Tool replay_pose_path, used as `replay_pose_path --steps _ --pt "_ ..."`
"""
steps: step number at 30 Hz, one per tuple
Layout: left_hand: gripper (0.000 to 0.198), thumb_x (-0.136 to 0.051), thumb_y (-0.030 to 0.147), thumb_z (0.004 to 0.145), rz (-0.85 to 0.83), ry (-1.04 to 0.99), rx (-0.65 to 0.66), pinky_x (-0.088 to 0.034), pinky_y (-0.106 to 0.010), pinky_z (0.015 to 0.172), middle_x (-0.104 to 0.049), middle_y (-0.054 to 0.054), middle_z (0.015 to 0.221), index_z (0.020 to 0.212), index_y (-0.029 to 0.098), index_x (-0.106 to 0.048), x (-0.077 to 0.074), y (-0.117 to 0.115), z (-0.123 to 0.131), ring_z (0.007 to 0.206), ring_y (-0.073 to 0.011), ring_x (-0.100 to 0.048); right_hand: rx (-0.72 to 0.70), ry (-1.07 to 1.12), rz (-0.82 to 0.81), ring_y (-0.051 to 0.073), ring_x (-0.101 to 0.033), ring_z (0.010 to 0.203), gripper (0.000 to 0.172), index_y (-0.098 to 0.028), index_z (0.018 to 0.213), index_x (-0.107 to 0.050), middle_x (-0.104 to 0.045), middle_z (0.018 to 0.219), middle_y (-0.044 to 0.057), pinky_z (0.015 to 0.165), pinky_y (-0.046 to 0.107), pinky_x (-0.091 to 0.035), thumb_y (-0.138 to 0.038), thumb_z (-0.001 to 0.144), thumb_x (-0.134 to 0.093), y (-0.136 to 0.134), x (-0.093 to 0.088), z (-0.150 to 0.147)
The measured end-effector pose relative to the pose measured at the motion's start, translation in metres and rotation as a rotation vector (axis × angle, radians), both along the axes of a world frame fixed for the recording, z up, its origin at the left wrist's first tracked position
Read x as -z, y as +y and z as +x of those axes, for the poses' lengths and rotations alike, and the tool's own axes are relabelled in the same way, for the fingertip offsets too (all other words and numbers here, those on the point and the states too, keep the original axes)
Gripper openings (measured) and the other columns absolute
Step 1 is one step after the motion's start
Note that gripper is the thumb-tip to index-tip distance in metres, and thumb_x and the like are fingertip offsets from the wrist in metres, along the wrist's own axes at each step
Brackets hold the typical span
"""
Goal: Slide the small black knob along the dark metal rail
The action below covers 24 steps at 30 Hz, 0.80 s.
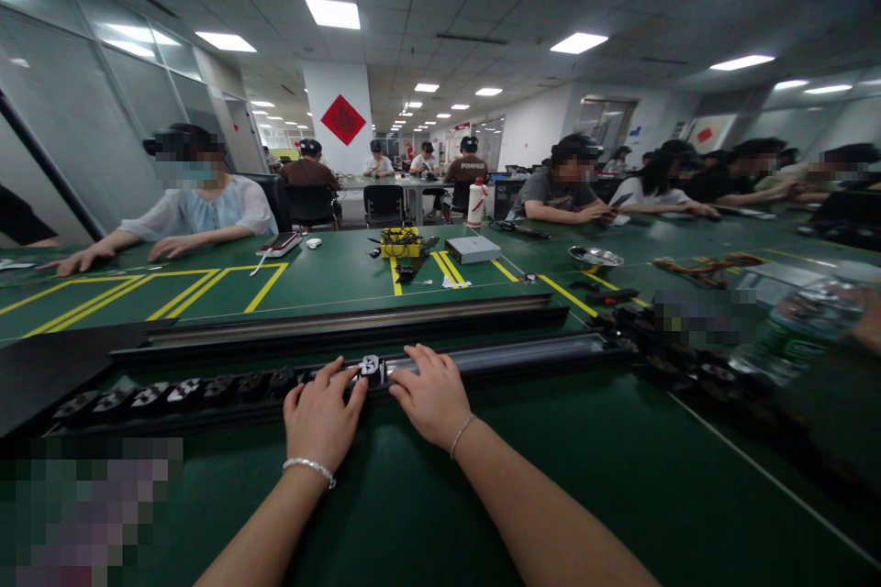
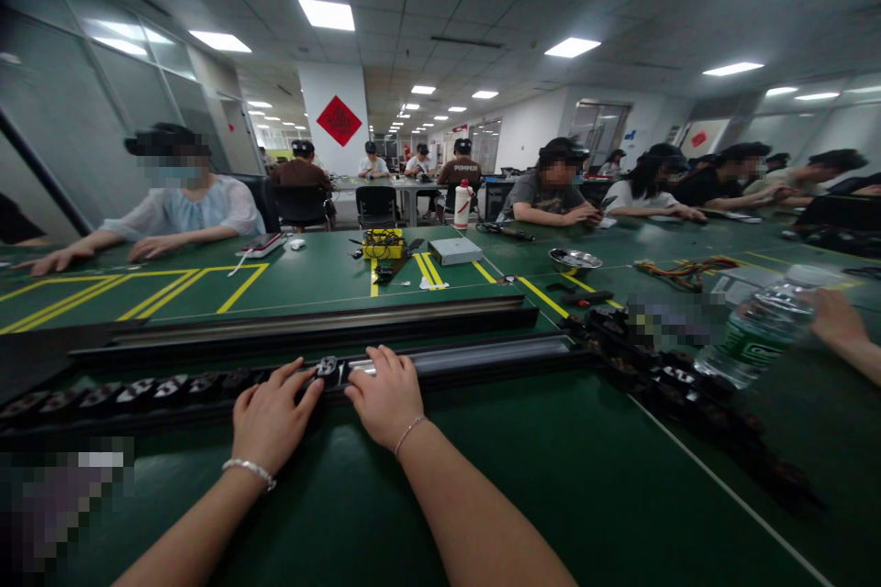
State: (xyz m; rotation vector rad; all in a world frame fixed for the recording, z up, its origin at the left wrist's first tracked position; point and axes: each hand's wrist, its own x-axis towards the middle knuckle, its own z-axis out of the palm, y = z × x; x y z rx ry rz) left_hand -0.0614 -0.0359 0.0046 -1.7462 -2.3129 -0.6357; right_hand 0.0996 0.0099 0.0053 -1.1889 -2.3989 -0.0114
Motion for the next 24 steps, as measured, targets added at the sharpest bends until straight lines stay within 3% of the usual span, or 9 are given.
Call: replay_pose_path --steps 24 --pt "0.036 -0.034 0.045 0.082 -0.005 0.012 0.006 -0.027 -0.042 0.094 -0.053 -0.002 0.125 0.103 0.032 -0.060 0.0015 0.0006 -0.0013 0.105 -0.0202 -0.052 0.010 -0.017 -0.021 0.021 -0.031 0.122 0.029 -0.036 0.109 -0.056 -0.041 0.132 0.001 0.094 0.038 -0.024 -0.043 0.087 -0.038 -0.0017 -0.0030 -0.0001"
